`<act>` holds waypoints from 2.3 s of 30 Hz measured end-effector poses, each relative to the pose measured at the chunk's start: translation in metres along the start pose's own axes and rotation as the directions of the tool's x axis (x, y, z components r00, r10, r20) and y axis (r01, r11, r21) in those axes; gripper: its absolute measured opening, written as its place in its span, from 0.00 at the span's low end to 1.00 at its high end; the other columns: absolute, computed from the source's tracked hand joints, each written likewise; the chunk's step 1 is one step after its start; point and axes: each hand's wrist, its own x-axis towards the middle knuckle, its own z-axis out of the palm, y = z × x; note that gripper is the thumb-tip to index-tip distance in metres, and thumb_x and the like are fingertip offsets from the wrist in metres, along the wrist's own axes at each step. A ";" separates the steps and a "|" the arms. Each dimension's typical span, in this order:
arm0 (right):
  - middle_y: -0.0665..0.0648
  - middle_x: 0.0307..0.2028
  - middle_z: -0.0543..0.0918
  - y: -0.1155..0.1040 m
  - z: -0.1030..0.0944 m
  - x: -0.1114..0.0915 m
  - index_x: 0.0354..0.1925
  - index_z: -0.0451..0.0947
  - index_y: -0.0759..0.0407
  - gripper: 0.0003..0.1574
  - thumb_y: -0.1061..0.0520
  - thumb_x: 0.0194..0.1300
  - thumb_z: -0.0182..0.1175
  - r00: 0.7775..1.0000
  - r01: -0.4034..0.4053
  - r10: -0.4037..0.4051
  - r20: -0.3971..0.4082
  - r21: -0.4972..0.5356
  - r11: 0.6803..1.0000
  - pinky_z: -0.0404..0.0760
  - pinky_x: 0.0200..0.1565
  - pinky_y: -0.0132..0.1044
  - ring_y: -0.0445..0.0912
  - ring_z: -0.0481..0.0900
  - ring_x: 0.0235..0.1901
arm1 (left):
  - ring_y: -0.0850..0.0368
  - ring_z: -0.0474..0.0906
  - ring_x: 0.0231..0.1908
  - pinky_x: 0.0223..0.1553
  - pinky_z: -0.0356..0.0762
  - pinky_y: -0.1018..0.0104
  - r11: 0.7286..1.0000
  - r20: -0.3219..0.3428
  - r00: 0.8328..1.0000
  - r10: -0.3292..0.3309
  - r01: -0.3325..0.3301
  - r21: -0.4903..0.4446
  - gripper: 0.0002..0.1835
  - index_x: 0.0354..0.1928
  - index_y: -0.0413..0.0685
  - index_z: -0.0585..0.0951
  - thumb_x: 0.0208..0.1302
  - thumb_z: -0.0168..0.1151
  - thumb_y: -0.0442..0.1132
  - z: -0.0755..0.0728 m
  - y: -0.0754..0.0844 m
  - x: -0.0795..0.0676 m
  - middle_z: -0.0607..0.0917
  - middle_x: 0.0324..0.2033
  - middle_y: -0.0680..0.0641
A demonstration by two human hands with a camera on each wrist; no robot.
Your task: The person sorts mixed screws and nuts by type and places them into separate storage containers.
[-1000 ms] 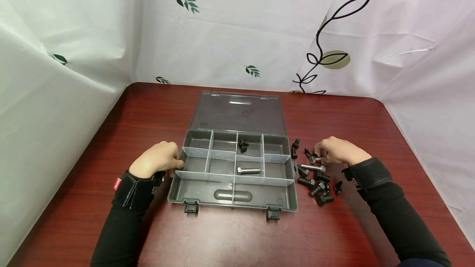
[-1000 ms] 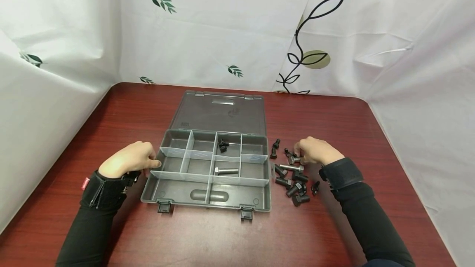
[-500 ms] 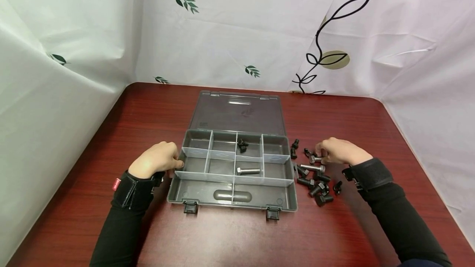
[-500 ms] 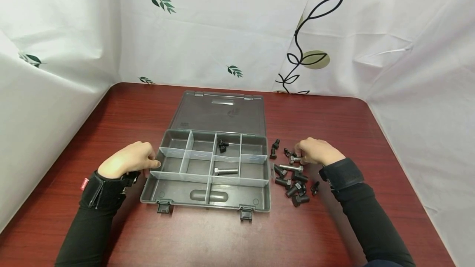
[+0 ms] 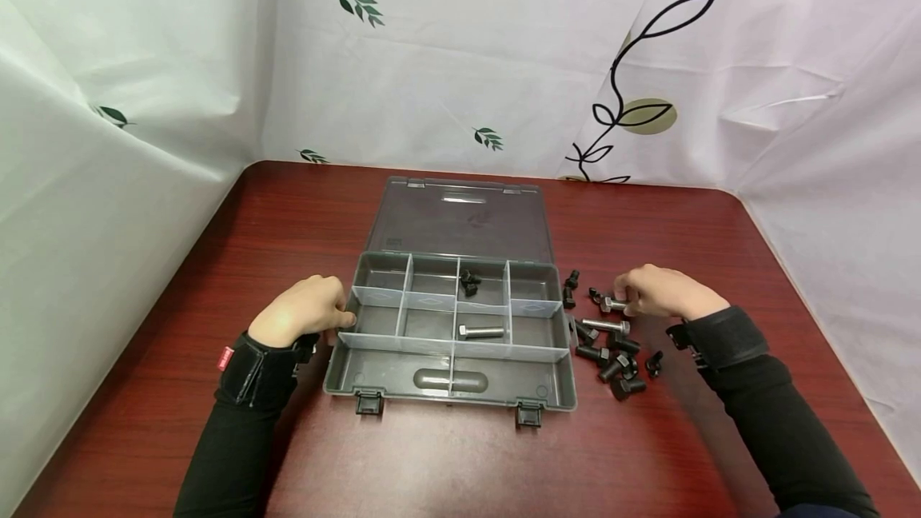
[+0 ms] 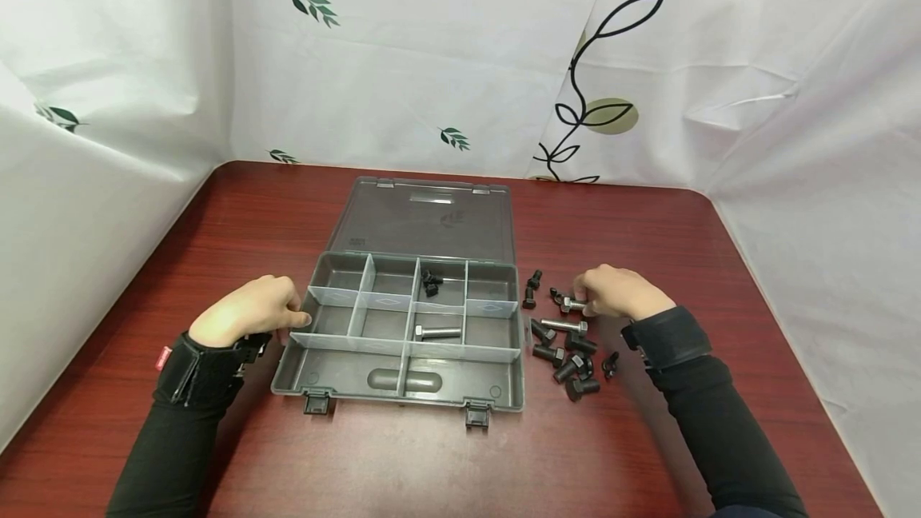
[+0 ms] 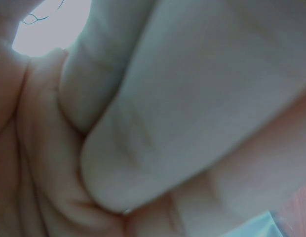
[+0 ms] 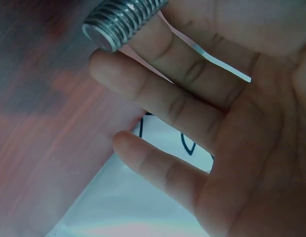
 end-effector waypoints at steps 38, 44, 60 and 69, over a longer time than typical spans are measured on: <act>0.47 0.25 0.72 -0.049 -0.047 0.008 0.32 0.75 0.52 0.05 0.61 0.57 0.60 0.981 0.133 -0.140 -0.131 -0.058 0.989 0.66 0.28 0.39 0.41 0.65 0.22 | 0.59 0.73 0.14 0.22 0.67 0.64 1.000 0.007 1.000 -0.003 0.003 -0.023 0.16 0.11 0.50 0.76 0.57 0.58 0.39 0.000 0.001 -0.001 0.76 0.09 0.56; 0.46 0.24 0.72 -0.057 -0.050 0.016 0.32 0.75 0.53 0.04 0.61 0.57 0.60 0.976 0.156 -0.164 -0.140 -0.066 0.986 0.66 0.28 0.39 0.41 0.65 0.23 | 0.59 0.73 0.14 0.23 0.69 0.63 1.000 0.000 1.000 -0.003 0.003 -0.023 0.16 0.12 0.51 0.76 0.57 0.59 0.39 0.000 0.002 -0.002 0.76 0.09 0.56; 0.46 0.24 0.73 -0.081 -0.053 0.035 0.33 0.76 0.53 0.03 0.60 0.57 0.59 0.965 0.208 -0.222 -0.142 -0.106 0.972 0.68 0.30 0.39 0.41 0.66 0.22 | 0.59 0.72 0.14 0.22 0.68 0.63 1.000 0.007 1.000 -0.001 0.001 -0.015 0.16 0.11 0.51 0.77 0.57 0.58 0.39 0.000 0.001 -0.001 0.76 0.09 0.55; 0.45 0.23 0.72 -0.095 -0.052 0.045 0.32 0.75 0.51 0.04 0.57 0.57 0.61 0.960 0.231 -0.247 -0.133 -0.129 0.964 0.68 0.31 0.39 0.41 0.66 0.21 | 0.59 0.72 0.14 0.23 0.68 0.63 1.000 0.004 1.000 0.000 0.000 -0.014 0.16 0.11 0.51 0.77 0.57 0.58 0.39 0.000 0.000 -0.002 0.75 0.09 0.55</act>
